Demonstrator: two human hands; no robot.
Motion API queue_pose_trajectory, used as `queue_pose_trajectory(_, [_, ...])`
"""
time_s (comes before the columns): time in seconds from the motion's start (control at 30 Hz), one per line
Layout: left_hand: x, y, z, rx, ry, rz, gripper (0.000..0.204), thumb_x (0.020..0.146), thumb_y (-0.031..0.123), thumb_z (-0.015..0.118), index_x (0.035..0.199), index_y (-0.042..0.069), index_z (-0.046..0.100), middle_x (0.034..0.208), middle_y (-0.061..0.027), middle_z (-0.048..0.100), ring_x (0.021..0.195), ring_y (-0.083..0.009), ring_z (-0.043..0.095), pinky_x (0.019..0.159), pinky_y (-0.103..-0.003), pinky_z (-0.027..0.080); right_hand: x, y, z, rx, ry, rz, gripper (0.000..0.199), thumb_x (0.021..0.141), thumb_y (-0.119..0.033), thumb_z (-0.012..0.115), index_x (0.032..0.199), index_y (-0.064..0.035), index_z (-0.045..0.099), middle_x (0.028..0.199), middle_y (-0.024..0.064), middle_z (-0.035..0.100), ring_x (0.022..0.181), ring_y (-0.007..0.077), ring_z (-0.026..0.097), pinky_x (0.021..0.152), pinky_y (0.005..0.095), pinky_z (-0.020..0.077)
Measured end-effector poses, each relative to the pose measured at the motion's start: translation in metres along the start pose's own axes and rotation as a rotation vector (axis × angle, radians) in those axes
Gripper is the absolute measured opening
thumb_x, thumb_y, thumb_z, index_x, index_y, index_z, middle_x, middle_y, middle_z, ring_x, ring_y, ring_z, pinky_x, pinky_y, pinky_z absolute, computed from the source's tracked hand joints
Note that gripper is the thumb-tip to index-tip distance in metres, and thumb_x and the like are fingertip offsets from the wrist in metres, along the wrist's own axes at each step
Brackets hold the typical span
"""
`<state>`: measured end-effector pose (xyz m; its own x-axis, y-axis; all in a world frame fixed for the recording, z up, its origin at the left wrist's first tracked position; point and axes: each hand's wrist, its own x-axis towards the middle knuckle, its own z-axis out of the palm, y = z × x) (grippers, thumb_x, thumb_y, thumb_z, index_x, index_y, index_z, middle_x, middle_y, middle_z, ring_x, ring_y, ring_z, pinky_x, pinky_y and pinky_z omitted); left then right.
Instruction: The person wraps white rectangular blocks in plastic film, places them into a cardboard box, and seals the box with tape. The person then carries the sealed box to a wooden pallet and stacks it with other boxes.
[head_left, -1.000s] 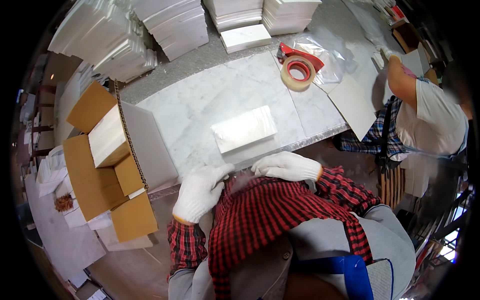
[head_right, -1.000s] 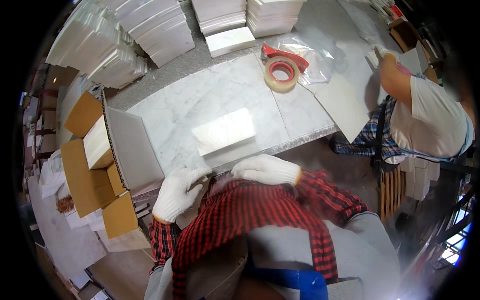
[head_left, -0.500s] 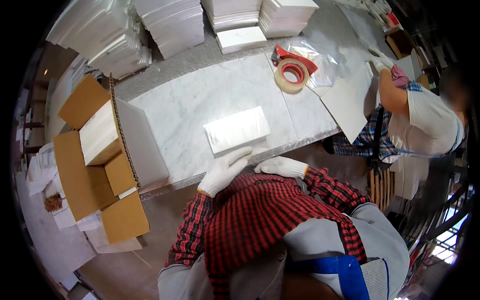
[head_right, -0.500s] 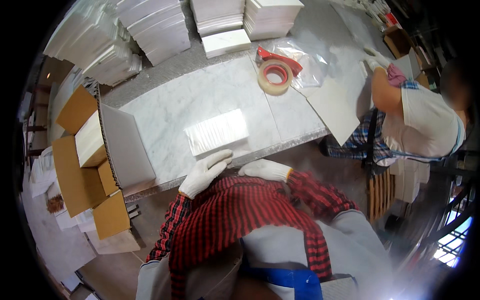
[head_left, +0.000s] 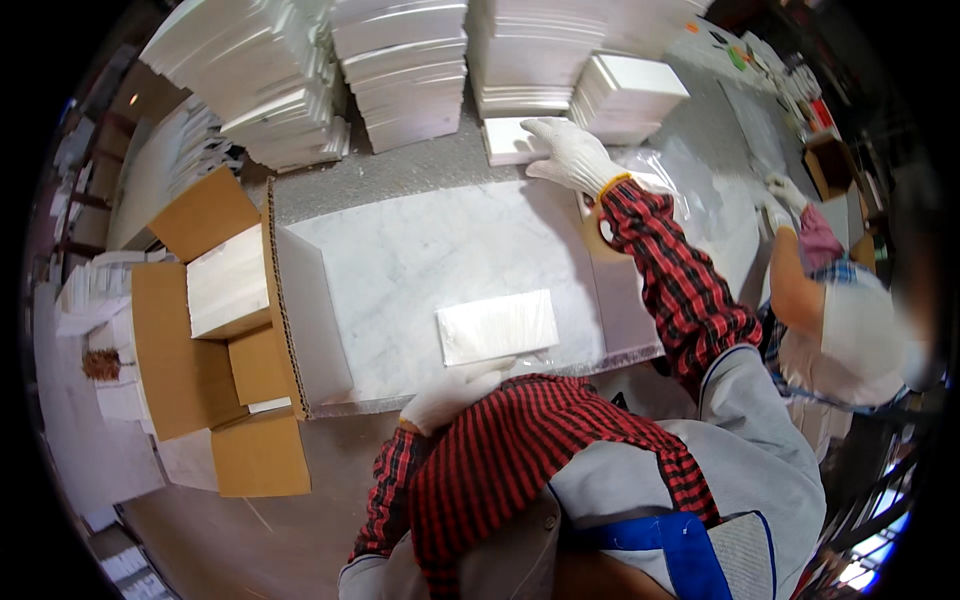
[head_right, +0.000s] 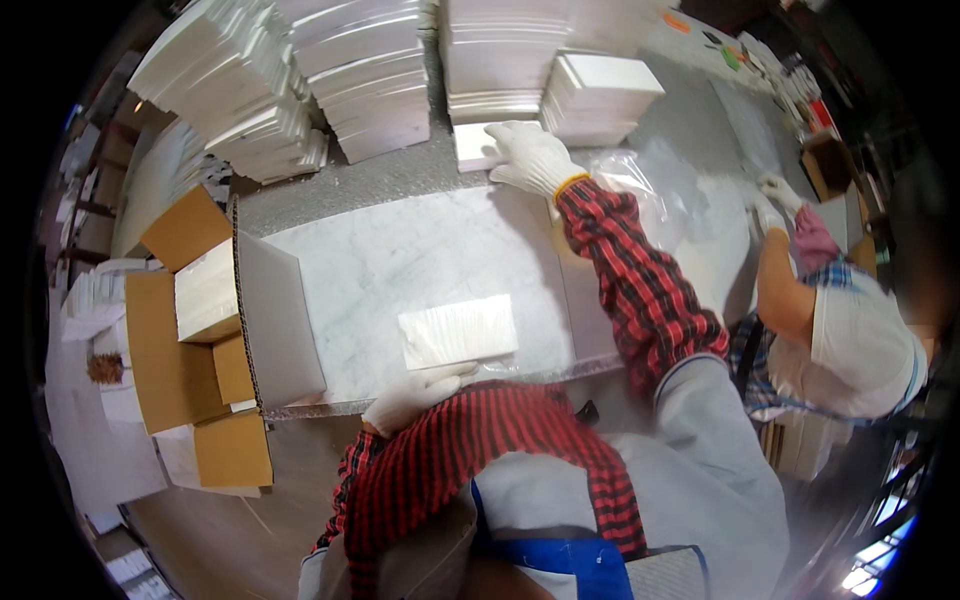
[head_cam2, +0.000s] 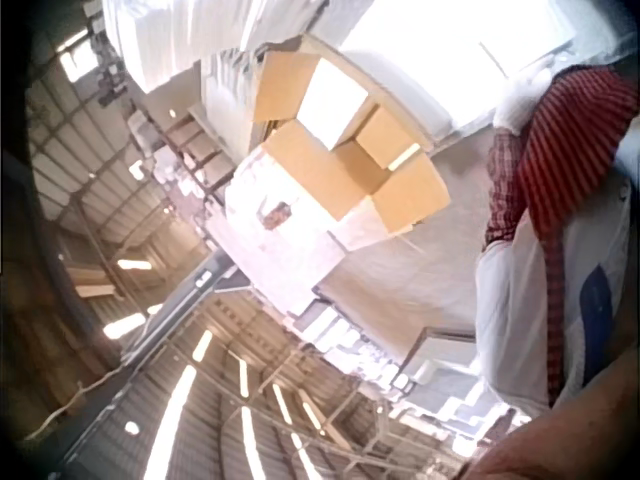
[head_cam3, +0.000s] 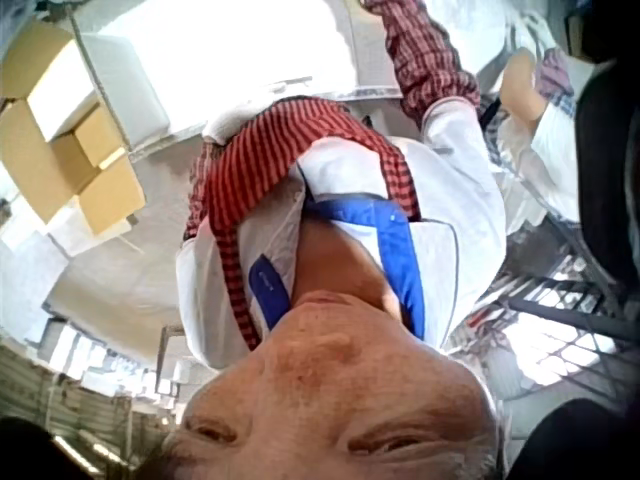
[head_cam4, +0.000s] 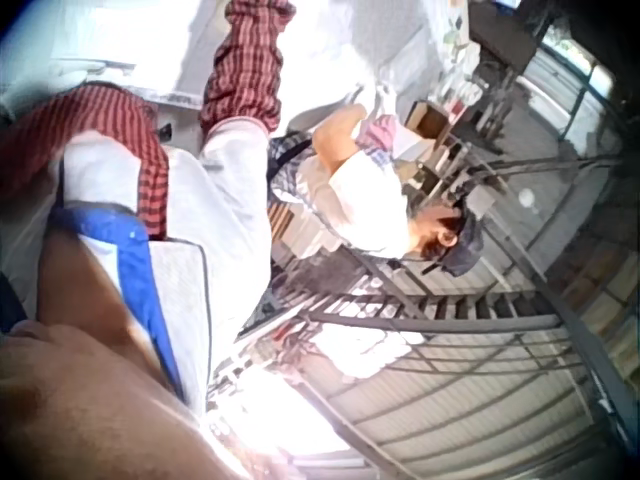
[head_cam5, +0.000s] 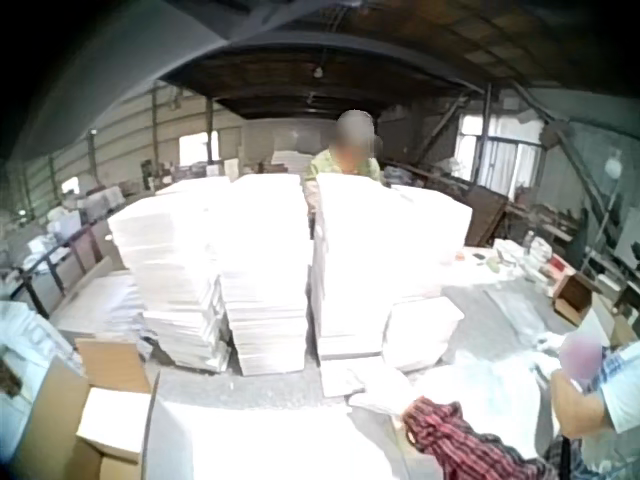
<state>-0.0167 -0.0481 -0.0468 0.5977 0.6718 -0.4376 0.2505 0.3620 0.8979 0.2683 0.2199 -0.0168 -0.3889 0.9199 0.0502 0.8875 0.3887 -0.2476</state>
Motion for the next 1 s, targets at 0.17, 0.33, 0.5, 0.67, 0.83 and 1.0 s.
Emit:
queue_pose_trajectory(0.17, [-0.012,-0.002,0.006,-0.101,0.09,-0.096,0.048,0.106,0.031,0.056,0.14,-0.003,0.064,0.131,-0.0217,0.072,0.125,-0.0237,0.066,0.108,-0.034,0.048,0.046,0.026,0.013,-0.175,-0.141,-0.232,0.08,0.077,-0.027,0.084,0.148,-0.0094,0.052,0.139,0.0172,0.059,0.128,0.0397,0.058,0.108,0.0466,0.0501])
queue_pose_trajectory(0.33, [-0.016,0.006,0.009,-0.12,0.191,-0.145,0.045,0.106,0.032,0.058,0.131,-0.003,0.068,0.116,-0.0211,0.076,0.109,-0.0221,0.07,0.099,-0.034,0.051,0.054,0.047,0.022,-0.101,-0.123,-0.311,0.075,0.076,-0.024,0.081,0.145,-0.0107,0.052,0.134,0.0183,0.061,0.123,0.0419,0.061,0.105,0.0489,0.0512])
queue_pose_trajectory(0.5, [-0.034,0.019,0.001,-0.06,0.321,-0.249,0.038,0.105,0.026,0.059,0.122,-0.005,0.072,0.105,-0.0159,0.077,0.102,-0.0162,0.069,0.093,-0.031,0.052,0.06,0.034,0.019,-0.092,-0.194,-0.232,0.077,0.075,-0.023,0.081,0.145,-0.0145,0.05,0.126,0.0214,0.061,0.119,0.0431,0.061,0.102,0.0495,0.0521])
queue_pose_trajectory(0.67, [-0.049,0.017,-0.001,-0.021,0.413,-0.216,0.037,0.104,0.025,0.062,0.127,-0.003,0.07,0.114,-0.0139,0.076,0.104,-0.0188,0.069,0.094,-0.032,0.053,0.048,0.036,0.016,-0.042,-0.107,-0.225,0.08,0.073,-0.02,0.082,0.146,-0.016,0.05,0.125,0.0218,0.062,0.119,0.0438,0.061,0.1,0.0507,0.0523])
queue_pose_trajectory(0.83, [-0.055,0.009,-0.007,0.031,0.411,-0.187,0.037,0.103,0.025,0.064,0.128,-0.002,0.07,0.117,-0.0143,0.076,0.106,-0.0189,0.069,0.095,-0.032,0.053,0.032,0.023,0.012,-0.068,0.004,-0.239,0.081,0.073,-0.022,0.083,0.148,-0.0168,0.051,0.13,0.0193,0.06,0.123,0.0418,0.058,0.102,0.0498,0.051])
queue_pose_trajectory(1.0, [-0.072,0.032,-0.02,0.238,0.467,-0.341,0.032,0.1,0.024,0.068,0.124,0.002,0.074,0.107,-0.0163,0.078,0.093,-0.0214,0.073,0.088,-0.034,0.055,-0.013,-0.042,-0.04,0.127,-0.013,-0.224,0.078,0.077,-0.03,0.081,0.149,-0.0136,0.056,0.131,0.0183,0.061,0.124,0.0393,0.056,0.106,0.0469,0.0487])
